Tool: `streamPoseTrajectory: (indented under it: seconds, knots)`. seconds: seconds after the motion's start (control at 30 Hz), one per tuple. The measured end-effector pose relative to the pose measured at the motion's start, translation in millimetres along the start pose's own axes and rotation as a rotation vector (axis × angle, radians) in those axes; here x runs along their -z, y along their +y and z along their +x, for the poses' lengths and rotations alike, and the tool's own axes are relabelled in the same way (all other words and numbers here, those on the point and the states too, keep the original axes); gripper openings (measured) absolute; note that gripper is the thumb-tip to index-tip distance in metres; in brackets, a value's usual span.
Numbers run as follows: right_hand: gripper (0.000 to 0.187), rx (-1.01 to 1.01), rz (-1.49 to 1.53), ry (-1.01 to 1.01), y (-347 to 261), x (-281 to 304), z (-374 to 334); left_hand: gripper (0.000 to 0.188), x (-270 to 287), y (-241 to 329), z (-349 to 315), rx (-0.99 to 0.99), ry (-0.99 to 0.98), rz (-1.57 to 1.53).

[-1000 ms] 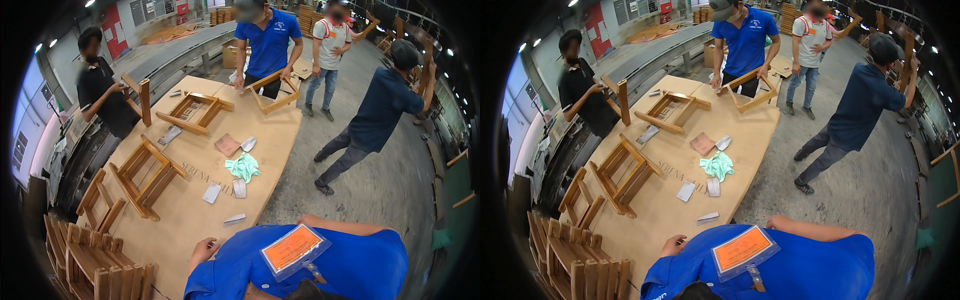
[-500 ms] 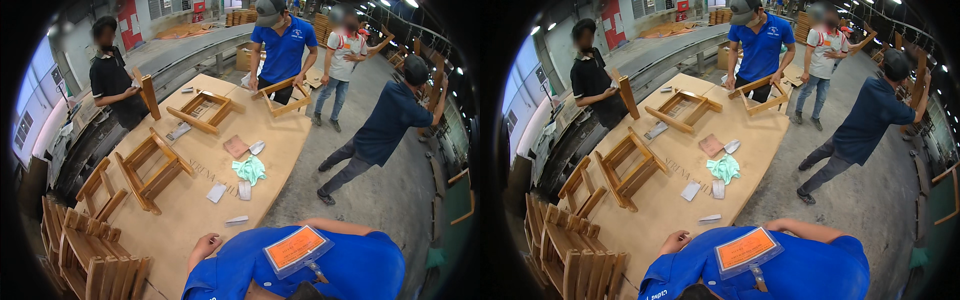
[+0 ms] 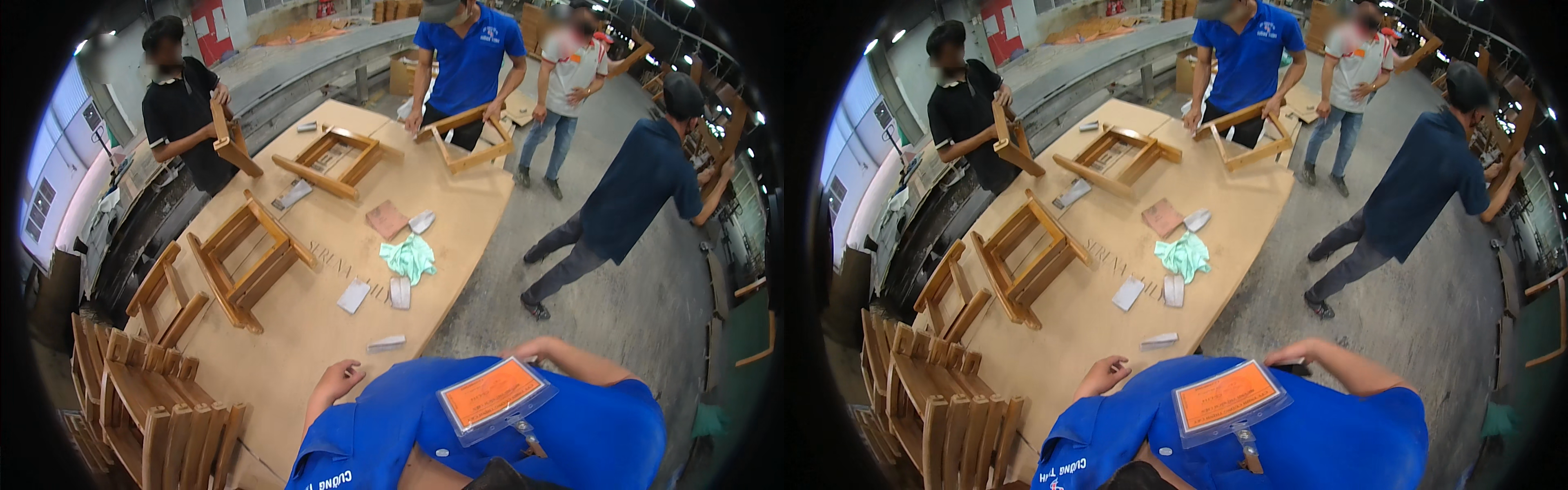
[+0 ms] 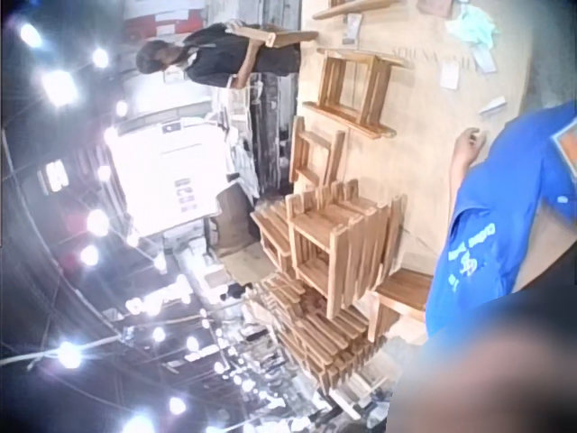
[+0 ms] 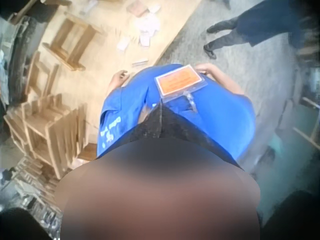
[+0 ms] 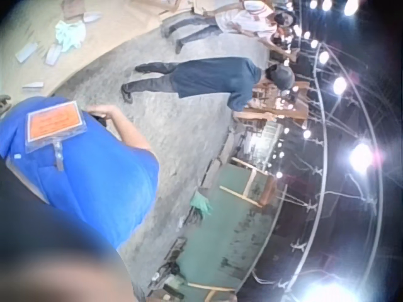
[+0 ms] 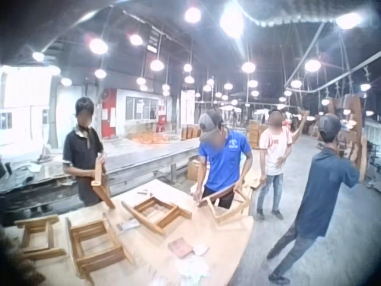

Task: The person wipes wooden chair frames with a white cloth and a small abrasive pad in a workshop. They handle several frames one at a time, turning them over to clean different sides, then place them back on the table.

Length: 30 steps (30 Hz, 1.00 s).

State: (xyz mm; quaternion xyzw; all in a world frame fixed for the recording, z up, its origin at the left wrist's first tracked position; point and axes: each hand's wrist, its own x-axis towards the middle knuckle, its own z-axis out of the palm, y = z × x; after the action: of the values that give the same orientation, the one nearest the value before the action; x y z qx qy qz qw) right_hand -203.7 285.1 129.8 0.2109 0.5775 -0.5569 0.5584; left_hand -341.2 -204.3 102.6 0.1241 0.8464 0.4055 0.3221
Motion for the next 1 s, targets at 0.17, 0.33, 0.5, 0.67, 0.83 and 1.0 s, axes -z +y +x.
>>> streamPoseTrajectory:
  seconds: [0.17, 0.33, 0.5, 0.67, 0.83, 1.0]
  knots:
    - [0.050, 0.484, 0.567, -0.211, -10.7, 32.5, -25.7, 0.042, 5.9, 0.7, -2.2, 0.013, -0.035, 0.052]
    - [0.053, 0.687, 0.781, -0.164, -27.8, 25.7, -7.2, 0.039, 8.7, 6.5, -5.7, 0.047, -0.057, 0.054]
    - [0.053, 0.745, 0.894, -0.205, -34.1, 10.7, -1.3, 0.039, 6.7, 11.2, -10.1, 0.071, -0.061, 0.046]
    - [0.058, 0.771, 0.987, -0.225, -33.4, 8.1, -9.8, 0.039, 6.3, 10.2, -10.2, 0.088, -0.085, 0.051]
    - [0.058, 0.780, 0.968, -0.135, -30.1, 9.2, -10.8, 0.039, 7.4, 12.1, -5.4, 0.084, -0.085, 0.065]
    - [0.061, 0.788, 0.938, -0.112, -27.8, 13.2, -10.4, 0.039, 6.5, 14.2, -4.2, 0.079, -0.083, 0.043]
